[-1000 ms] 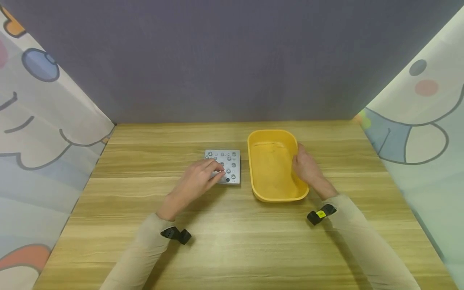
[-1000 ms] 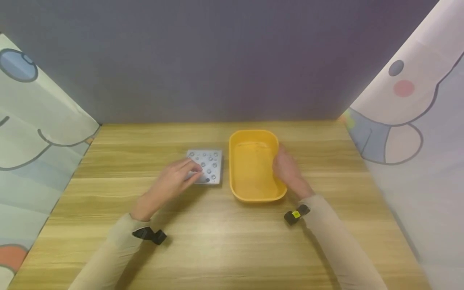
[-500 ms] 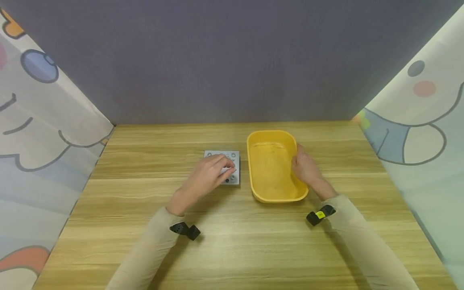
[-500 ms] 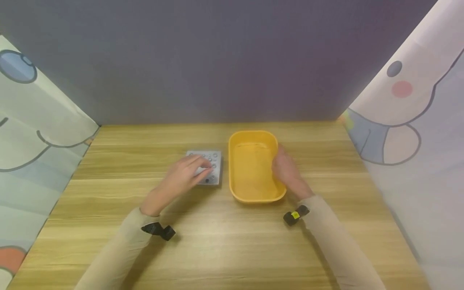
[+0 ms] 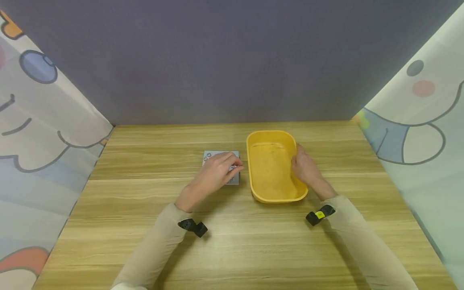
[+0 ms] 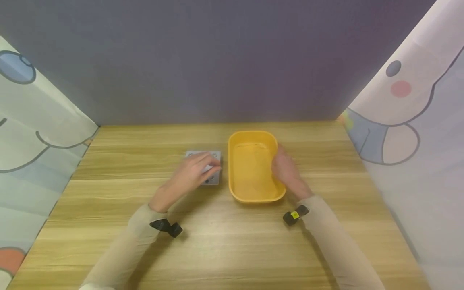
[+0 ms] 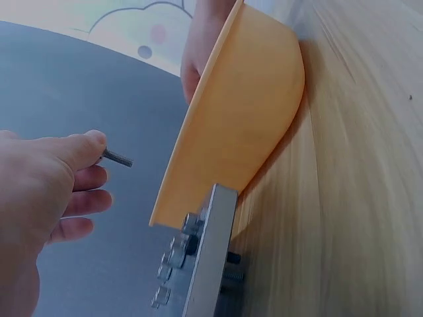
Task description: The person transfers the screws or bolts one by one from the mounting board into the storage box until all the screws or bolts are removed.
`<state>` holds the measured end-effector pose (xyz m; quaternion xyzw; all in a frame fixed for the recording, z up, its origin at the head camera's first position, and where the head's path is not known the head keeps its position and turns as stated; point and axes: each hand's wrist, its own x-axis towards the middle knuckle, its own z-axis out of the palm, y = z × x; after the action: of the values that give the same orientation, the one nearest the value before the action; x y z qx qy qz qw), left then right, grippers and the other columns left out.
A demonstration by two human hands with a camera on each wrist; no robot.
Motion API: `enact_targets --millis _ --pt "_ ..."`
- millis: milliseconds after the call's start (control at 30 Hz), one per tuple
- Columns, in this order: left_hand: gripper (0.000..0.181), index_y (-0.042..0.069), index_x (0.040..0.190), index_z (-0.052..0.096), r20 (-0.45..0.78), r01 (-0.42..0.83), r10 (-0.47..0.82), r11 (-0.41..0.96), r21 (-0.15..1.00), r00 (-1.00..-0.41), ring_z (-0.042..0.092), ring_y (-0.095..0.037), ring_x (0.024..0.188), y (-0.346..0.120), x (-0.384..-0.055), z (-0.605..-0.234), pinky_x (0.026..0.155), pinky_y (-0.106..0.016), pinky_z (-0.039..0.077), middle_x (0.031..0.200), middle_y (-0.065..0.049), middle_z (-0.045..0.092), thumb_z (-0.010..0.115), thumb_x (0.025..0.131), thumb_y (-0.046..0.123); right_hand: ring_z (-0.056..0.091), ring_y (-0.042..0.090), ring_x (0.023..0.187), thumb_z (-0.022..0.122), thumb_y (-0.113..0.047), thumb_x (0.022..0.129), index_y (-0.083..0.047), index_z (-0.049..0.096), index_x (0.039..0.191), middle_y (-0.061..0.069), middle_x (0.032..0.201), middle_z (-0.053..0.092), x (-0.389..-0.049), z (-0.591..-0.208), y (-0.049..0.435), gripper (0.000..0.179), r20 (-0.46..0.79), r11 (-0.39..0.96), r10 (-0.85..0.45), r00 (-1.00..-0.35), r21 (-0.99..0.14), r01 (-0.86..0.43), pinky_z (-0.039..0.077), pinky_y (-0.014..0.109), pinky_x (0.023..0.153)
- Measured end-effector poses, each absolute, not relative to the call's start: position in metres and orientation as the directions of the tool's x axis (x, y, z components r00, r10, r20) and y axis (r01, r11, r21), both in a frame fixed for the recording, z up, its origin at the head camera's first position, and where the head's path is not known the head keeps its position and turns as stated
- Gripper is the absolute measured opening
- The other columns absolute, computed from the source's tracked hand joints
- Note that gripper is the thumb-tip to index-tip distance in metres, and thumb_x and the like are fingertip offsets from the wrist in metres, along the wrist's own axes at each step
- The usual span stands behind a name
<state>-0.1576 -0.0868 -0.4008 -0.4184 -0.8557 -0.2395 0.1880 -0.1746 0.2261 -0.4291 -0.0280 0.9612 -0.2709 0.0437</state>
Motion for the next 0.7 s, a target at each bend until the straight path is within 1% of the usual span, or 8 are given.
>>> enact_targets --millis 200,267,333,500,567,700 --pt "0.014 0.006 0.102 0.072 0.531 0.807 0.618 0.526 0.269 -0.58 0.068 -0.015 0.082 -0.077 -0.159 -0.4 0.077 -0.027 0.059 0.093 -0.002 0.072 0.078 0.092 0.013 0.062 0.057 0.11 0.031 -0.009 0.107 0.016 0.016 0.154 0.047 0.124 0.056 -0.175 -0.429 0.226 0.055 -0.074 0.856 -0.074 -0.995 -0.516 -0.025 0.054 0.064 0.089" --pt "0.014 0.006 0.103 0.073 0.519 0.803 0.623 0.534 0.264 -0.585 0.067 -0.014 0.081 -0.074 -0.159 -0.4 0.075 -0.026 0.059 0.092 -0.001 0.071 0.077 0.093 0.015 0.062 0.057 0.111 0.031 -0.009 0.107 0.016 0.017 0.154 0.047 0.124 0.056 -0.174 -0.429 0.226 0.055 -0.072 0.857 -0.074 -0.995 -0.515 -0.027 0.054 0.064 0.089" --pt "0.014 0.007 0.105 0.073 0.492 0.796 0.634 0.546 0.262 -0.597 0.067 -0.013 0.082 -0.07 -0.159 -0.399 0.076 -0.026 0.058 0.094 -0.001 0.071 0.075 0.095 0.018 0.062 0.057 0.11 0.032 -0.009 0.107 0.016 0.017 0.153 0.047 0.124 0.057 -0.174 -0.429 0.226 0.055 -0.066 0.856 -0.077 -0.995 -0.516 -0.032 0.054 0.064 0.089" --pt "0.017 0.009 0.109 0.072 0.418 0.779 0.659 0.562 0.279 -0.625 0.068 -0.014 0.09 -0.064 -0.16 -0.396 0.084 -0.027 0.059 0.1 -0.001 0.072 0.07 0.099 0.023 0.064 0.055 0.105 0.031 -0.008 0.107 0.016 0.017 0.153 0.046 0.119 0.059 -0.174 -0.43 0.227 0.054 -0.047 0.85 -0.087 -0.995 -0.524 -0.05 0.056 0.062 0.084" --pt "0.018 0.008 0.11 0.072 0.408 0.778 0.663 0.559 0.288 -0.628 0.069 -0.015 0.091 -0.062 -0.16 -0.396 0.085 -0.028 0.059 0.102 -0.002 0.072 0.07 0.1 0.023 0.064 0.055 0.105 0.032 -0.008 0.107 0.016 0.018 0.153 0.046 0.119 0.059 -0.174 -0.43 0.227 0.054 -0.045 0.851 -0.088 -0.995 -0.523 -0.051 0.056 0.063 0.083" --pt "0.017 0.008 0.109 0.072 0.41 0.784 0.669 0.546 0.294 -0.62 0.069 -0.015 0.092 -0.057 -0.162 -0.397 0.084 -0.028 0.059 0.102 -0.002 0.073 0.069 0.1 0.022 0.064 0.056 0.106 0.032 -0.007 0.107 0.016 0.018 0.153 0.046 0.118 0.059 -0.175 -0.429 0.227 0.054 -0.048 0.856 -0.086 -0.995 -0.515 -0.049 0.055 0.063 0.085"
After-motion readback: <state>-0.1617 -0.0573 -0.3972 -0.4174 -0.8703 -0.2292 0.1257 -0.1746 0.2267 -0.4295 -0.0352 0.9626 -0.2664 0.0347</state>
